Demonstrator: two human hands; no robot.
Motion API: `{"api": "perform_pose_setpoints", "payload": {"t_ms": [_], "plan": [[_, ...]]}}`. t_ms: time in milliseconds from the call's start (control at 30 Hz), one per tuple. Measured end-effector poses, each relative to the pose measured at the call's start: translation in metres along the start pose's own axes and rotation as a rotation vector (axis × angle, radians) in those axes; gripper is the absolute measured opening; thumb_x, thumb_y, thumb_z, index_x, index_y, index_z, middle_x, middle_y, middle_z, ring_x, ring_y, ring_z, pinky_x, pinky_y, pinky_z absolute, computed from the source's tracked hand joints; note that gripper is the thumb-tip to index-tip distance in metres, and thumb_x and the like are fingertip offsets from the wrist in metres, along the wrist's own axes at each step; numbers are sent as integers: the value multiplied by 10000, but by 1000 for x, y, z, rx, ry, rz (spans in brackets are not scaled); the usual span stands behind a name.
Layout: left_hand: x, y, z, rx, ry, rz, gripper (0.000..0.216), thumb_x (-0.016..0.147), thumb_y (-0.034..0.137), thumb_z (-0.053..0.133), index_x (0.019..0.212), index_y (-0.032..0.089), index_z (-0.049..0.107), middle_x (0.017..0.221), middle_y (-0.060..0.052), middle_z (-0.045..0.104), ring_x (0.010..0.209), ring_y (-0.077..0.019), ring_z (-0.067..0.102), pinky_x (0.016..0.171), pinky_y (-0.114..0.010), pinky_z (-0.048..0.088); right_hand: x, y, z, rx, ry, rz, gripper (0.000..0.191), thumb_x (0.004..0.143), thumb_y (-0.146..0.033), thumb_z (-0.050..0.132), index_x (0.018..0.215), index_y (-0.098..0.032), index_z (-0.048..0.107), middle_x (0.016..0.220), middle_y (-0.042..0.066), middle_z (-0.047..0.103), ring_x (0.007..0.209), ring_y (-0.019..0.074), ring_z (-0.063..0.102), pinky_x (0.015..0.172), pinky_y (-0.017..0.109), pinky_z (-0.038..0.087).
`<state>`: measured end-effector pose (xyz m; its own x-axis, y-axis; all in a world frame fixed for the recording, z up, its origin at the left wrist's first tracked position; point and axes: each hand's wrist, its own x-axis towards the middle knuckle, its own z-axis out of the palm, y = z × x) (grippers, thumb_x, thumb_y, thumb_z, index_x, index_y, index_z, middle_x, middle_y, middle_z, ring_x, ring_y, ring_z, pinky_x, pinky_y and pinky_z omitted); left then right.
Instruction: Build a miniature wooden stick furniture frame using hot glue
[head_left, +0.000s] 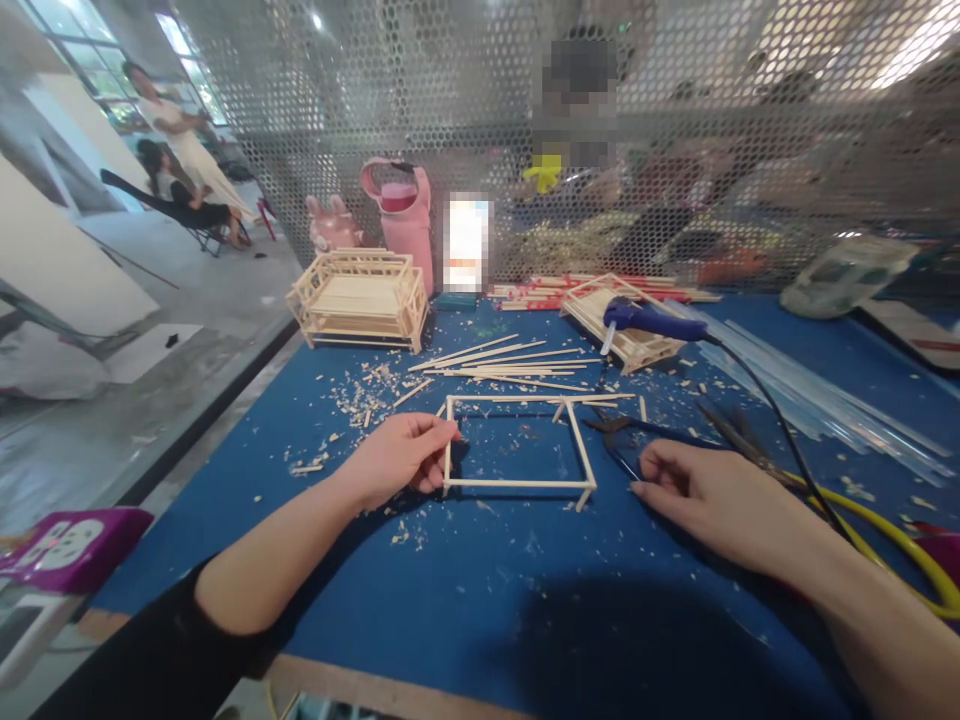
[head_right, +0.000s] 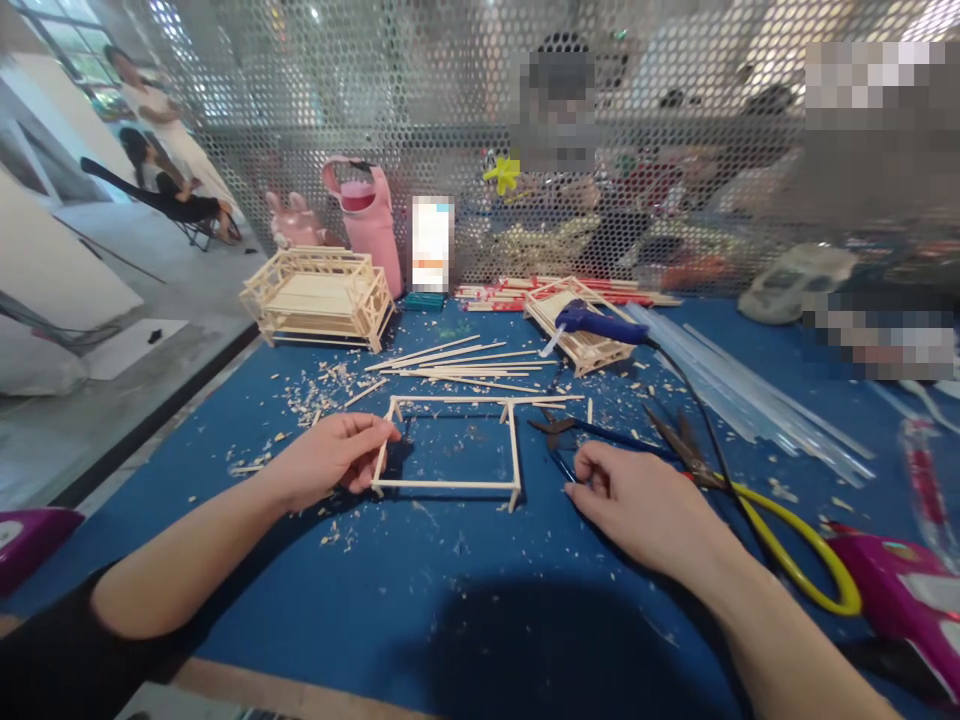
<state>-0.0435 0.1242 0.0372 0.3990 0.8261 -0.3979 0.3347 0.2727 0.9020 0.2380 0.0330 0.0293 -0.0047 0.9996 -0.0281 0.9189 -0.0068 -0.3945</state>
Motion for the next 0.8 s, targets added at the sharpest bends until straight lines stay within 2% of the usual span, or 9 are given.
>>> {"api": "perform_pose_setpoints", "payload": {"t_ms": [100,200,300,433,533,800], "plan": [[0,-1,-2,131,89,31,360,815,530,494,707,187,490,487,48,521,345,-70,435,358,-185,319,-3,-11,1,65,-6,-63,99,739,-311,542,757,-221,577,484,-50,498,432,123,477,428,229,355],[-1,-2,-7,304,271,219,384,807,563,482,716,190,480,505,49,502,375,-80,429,389,-201,331,-4,-23,7,84,-18,-105,180,736,-350,589,856,-222,631,550,-46,522,484,118,499,464,226,365],[-1,-2,-10,401,351,402,367,818,542,473,760,183,518,524,44,495,423,-89,425,433,-210,344,-2,-28,15,76,-8,-136,175,756,-379,608,798,-214,650,582,-36,526,531,121,508,495,231,353],[-2,0,-9,442,343,452,342,827,508,472,792,178,553,542,32,528,435,-93,437,440,-211,343,2,-26,23,105,-3,-206,204,808,-345,589,682,-198,653,588,-21,543,556,120,516,527,236,345],[-2,0,-7,453,322,451,330,834,489,469,807,176,567,553,25,555,437,-95,448,443,-209,350,3,-24,24,164,-2,-234,197,832,-309,570,702,-200,671,631,-7,596,602,126,555,568,236,372],[1,-5,-8,481,256,396,373,841,536,447,844,178,553,579,24,571,438,-101,487,454,-214,376,3,-25,27,130,-41,-188,210,840,-312,543,716,-199,670,640,2,617,611,140,559,565,250,358]]}}
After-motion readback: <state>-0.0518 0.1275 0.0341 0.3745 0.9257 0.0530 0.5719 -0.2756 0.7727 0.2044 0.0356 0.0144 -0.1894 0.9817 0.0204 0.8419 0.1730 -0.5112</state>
